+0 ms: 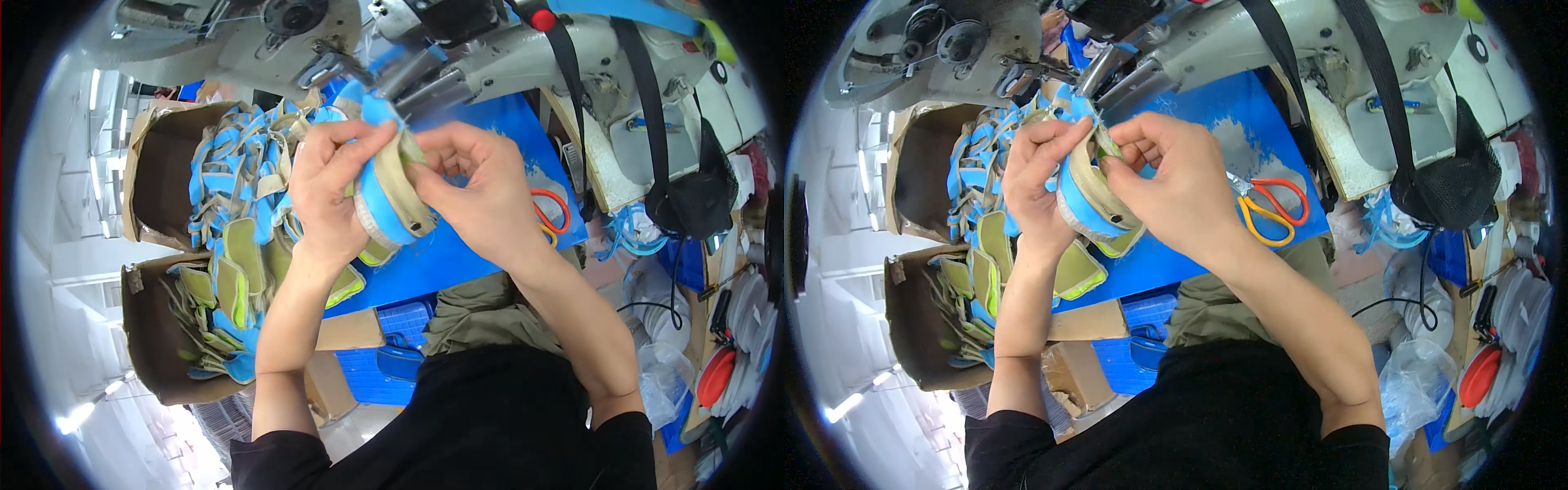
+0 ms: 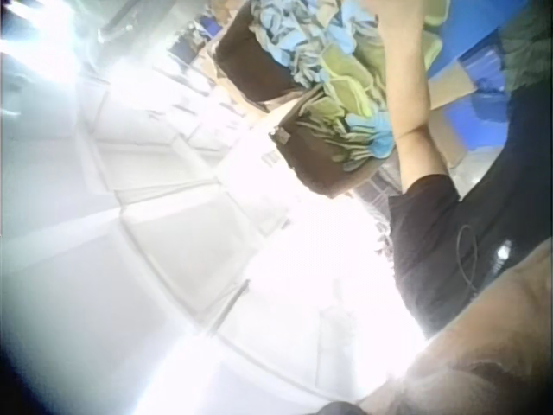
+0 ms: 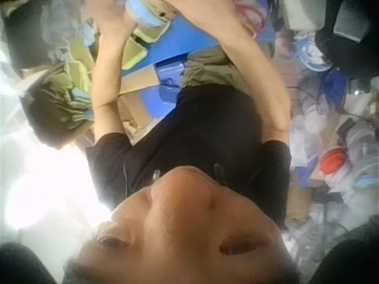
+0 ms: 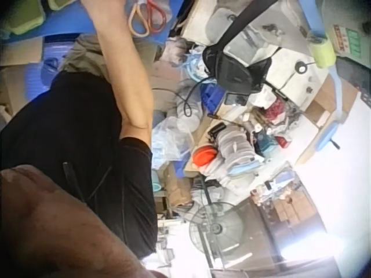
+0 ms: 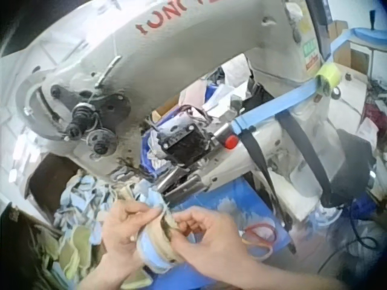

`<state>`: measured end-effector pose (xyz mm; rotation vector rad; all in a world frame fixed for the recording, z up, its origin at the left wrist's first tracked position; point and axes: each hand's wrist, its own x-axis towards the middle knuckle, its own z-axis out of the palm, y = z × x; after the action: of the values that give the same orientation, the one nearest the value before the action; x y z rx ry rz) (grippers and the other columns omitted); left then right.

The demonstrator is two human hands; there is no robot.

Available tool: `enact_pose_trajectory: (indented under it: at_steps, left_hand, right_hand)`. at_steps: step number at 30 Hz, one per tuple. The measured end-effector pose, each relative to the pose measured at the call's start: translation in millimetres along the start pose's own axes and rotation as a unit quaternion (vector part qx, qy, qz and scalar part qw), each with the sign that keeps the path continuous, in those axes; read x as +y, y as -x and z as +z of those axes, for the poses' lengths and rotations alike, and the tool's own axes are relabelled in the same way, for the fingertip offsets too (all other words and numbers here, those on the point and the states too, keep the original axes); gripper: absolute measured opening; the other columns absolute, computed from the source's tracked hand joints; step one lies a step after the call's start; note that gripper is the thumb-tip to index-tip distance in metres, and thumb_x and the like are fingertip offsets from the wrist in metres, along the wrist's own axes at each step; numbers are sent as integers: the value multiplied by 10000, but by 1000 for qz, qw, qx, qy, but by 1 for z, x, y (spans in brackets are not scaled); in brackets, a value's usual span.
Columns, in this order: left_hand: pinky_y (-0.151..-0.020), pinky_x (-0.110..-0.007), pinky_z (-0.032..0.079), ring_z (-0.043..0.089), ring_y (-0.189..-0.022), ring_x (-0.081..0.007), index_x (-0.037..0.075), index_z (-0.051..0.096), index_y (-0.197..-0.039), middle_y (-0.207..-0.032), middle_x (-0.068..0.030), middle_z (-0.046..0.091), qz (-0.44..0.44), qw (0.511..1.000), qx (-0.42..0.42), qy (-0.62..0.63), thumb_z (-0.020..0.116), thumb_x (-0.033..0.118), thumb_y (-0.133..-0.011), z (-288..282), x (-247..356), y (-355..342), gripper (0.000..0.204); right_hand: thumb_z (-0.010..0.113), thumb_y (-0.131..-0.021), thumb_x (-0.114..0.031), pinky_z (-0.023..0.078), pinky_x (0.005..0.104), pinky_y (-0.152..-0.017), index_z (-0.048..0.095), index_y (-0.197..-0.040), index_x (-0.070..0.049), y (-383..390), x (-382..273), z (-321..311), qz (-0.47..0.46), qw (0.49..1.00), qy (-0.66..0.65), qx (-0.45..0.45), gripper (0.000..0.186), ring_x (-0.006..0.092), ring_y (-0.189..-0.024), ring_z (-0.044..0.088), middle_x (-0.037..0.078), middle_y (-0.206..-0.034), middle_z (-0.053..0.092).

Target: The person sews light blue and beige fabric pieces using a sewing machine, then trims excess thread with scissors. They repeatedly pick up fabric pieces, align them under the needle, sew, and cut threads, handling multiple items one at a time.

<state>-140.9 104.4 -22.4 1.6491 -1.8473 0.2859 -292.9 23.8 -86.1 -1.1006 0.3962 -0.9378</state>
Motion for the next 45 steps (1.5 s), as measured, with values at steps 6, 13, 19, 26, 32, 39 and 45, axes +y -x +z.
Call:
enact_pose_trajectory:
  at_steps: [6,13,19,26,32,39,45]
  left_hand:
    - [-683,-372,449,655,-834,-239,106,793,-1090,-995,-44,692,95,988,19,-117,810,197,-664,-4,0,-5,436]
    - [-803,-363,430,670,-912,-221,114,777,-1136,-1046,-27,710,96,981,-19,-168,767,166,-715,-15,-4,-20,424]
    - [-803,-365,462,683,-914,-226,111,775,-1102,-1049,-17,724,116,980,7,-159,746,151,-716,-9,-13,-21,390]
    - [-891,-296,540,703,-977,-147,3,731,-1121,-1047,-96,768,-144,978,49,142,786,61,-878,-6,-16,-9,256]
    - [-875,-277,543,699,-955,-130,-9,721,-1129,-1044,-86,764,-202,956,53,208,779,86,-923,-8,-13,-12,234]
    - [-817,-303,552,722,-910,-186,33,743,-1047,-1014,-83,775,14,997,55,51,811,88,-811,-5,-15,-12,251]
    - [-670,-346,523,719,-815,-231,53,744,-915,-968,-73,772,174,980,60,-71,775,128,-677,-1,-17,-13,252]
  right_hand:
    - [723,-869,2,529,257,-721,715,-1038,22,5,-5,1,19,1000,9,-4,171,72,-774,649,23,-826,701]
    - [714,-885,6,538,246,-757,720,-1055,22,-14,-9,9,38,999,-9,-6,172,57,-792,652,18,-869,718]
    - [736,-858,-6,539,239,-737,730,-1031,16,-22,1,9,14,1000,9,10,174,59,-784,662,26,-867,731]
    - [813,-817,-119,565,289,-714,736,-1012,28,-22,-4,5,-41,995,87,10,256,141,-773,706,84,-861,750]
    - [830,-814,-129,578,301,-727,746,-1042,38,-23,-6,7,-11,997,71,1,294,148,-813,727,106,-887,769]
    - [800,-826,-59,566,290,-723,746,-979,17,-20,2,11,-42,996,71,21,179,139,-793,721,83,-856,766]
    - [777,-825,-24,542,287,-725,737,-943,-5,-16,7,12,-60,990,120,46,126,127,-760,705,76,-811,748]
